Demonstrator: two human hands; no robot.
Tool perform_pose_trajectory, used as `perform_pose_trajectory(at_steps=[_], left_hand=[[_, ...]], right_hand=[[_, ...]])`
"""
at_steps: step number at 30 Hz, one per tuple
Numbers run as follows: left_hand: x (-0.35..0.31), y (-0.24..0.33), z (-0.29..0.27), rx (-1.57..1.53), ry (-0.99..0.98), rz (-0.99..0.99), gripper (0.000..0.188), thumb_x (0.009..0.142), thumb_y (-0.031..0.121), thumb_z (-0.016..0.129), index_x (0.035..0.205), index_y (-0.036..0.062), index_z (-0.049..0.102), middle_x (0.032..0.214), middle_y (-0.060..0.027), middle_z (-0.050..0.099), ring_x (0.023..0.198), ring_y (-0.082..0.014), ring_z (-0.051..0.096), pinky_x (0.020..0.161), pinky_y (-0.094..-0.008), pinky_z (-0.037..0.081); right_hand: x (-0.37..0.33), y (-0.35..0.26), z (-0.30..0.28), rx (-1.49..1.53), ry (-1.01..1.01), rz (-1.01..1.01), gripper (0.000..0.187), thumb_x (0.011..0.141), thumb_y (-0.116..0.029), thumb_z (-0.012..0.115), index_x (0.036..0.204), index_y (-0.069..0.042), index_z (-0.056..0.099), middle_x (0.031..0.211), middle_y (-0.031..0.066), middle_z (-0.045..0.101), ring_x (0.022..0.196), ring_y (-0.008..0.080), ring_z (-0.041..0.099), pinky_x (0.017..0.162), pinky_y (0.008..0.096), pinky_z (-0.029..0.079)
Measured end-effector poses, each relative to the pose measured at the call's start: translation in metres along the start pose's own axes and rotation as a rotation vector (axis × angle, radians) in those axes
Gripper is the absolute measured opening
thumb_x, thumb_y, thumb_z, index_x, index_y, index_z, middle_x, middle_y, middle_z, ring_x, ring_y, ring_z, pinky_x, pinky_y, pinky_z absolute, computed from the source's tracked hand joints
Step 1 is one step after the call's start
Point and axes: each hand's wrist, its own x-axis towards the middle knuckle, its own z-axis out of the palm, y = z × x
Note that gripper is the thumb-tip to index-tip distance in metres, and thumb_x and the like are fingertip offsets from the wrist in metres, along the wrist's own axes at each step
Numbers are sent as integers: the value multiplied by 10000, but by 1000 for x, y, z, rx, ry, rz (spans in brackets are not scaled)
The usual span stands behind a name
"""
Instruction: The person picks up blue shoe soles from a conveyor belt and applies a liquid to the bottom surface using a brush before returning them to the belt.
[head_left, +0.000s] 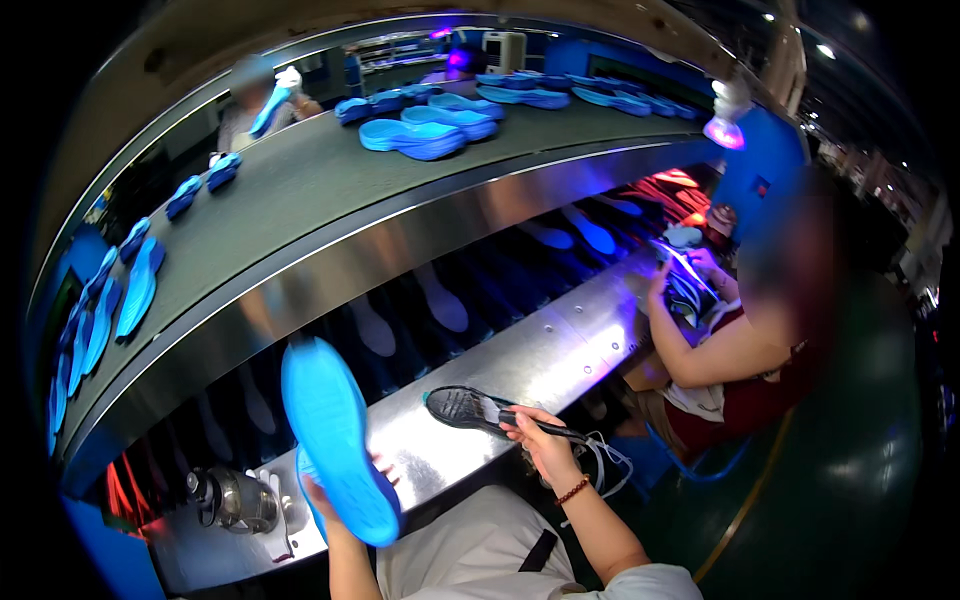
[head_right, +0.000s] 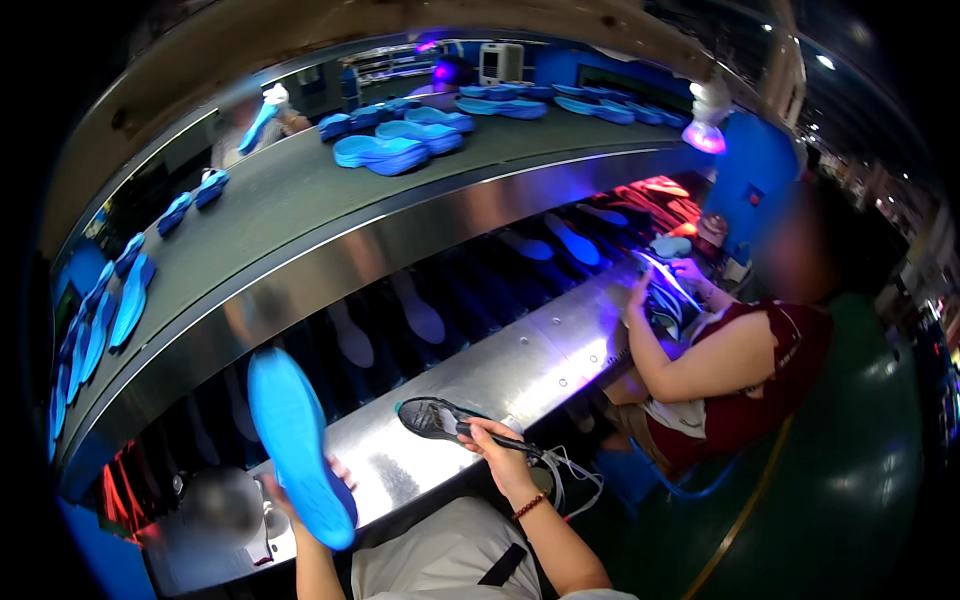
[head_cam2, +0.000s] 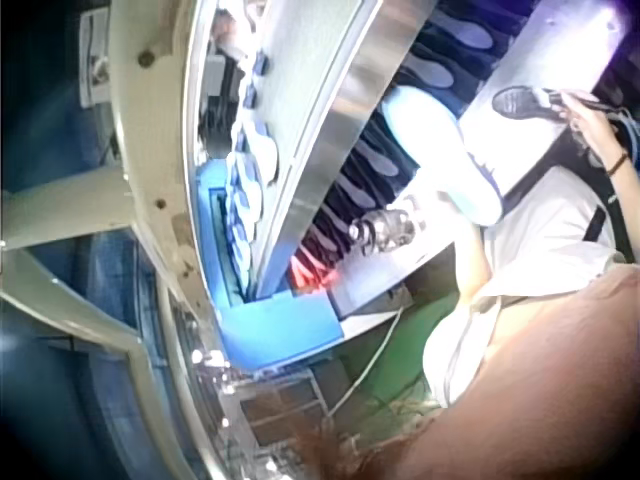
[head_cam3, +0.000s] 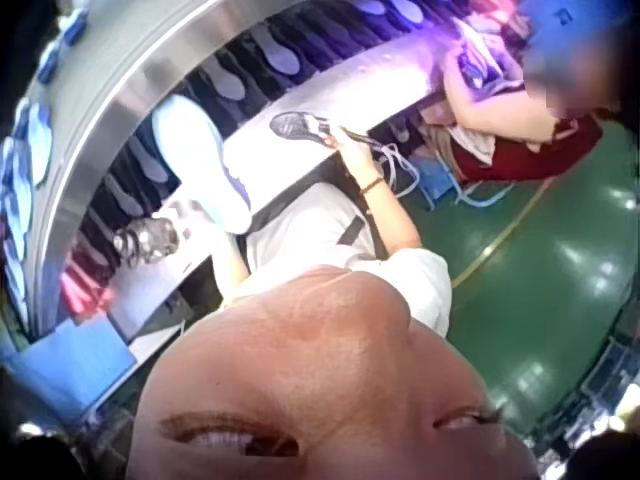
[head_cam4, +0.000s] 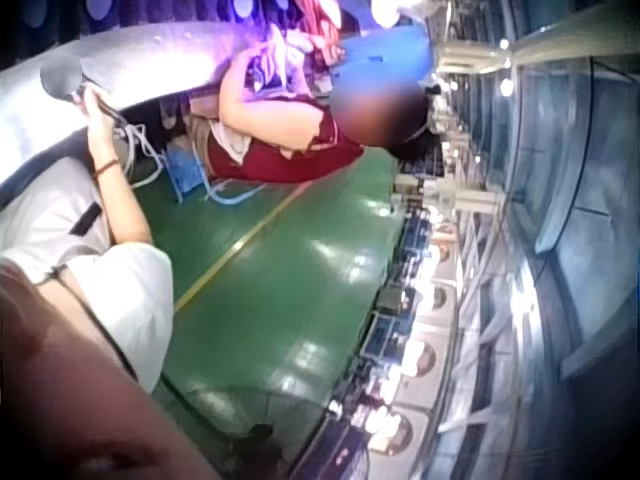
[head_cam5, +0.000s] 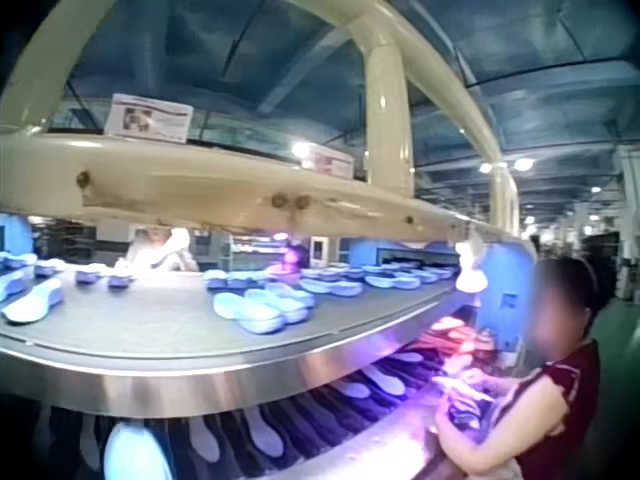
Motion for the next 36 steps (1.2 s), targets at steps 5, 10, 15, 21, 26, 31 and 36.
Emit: perform_pose_trajectory(at_steps=[5,10,15,21,26,31,36], left_hand=[[-30,-48,-44,301,351,-393,655,682,304,579,1187,-71,397,1073,-259,520,969,-391,529,869,-488,413],[-31,-43,-1,-98,184,-311,984,695,792,183,1328,43,272,1272,-249,374,1161,-387,386,986,-489,288],[-15,-46,8,-92,227,-321,1027,668,808,58,1332,53,270,1214,-237,444,1106,-373,449,961,-487,325],[-5,-50,24,-202,168,-270,998,689,800,95,1276,39,362,1155,-243,481,1024,-372,502,913,-486,370],[-10,-43,36,-203,138,-212,889,768,726,85,1307,59,318,1189,-195,479,1042,-331,505,897,-455,398],[-14,-56,28,-141,259,-142,882,757,739,93,1308,90,327,1205,-181,464,1094,-311,467,943,-448,354],[-2,-49,17,-4,460,-24,803,797,695,135,1255,82,377,1190,-126,474,1086,-252,466,946,-405,357]], right_hand=[[0,9,11,41,-78,36,246,836,-91,564,1048,33,543,1027,114,591,889,187,598,755,245,467],[-20,12,37,121,-330,94,235,805,20,539,1039,24,541,1018,150,592,903,198,593,777,274,484],[-18,16,65,107,-494,150,211,766,50,540,975,39,561,999,184,591,938,227,576,843,322,456],[4,13,84,56,-410,153,213,771,-8,538,970,64,571,945,158,608,874,212,584,816,303,458],[25,17,101,-92,-410,80,214,789,-33,561,983,56,576,963,138,608,852,167,584,779,261,468],[16,22,135,-486,-424,-190,163,768,-38,617,916,29,625,822,68,631,720,91,571,668,205,457],[-27,31,135,-877,-618,-717,162,690,-41,648,846,-2,630,799,135,639,740,236,625,676,308,480]])
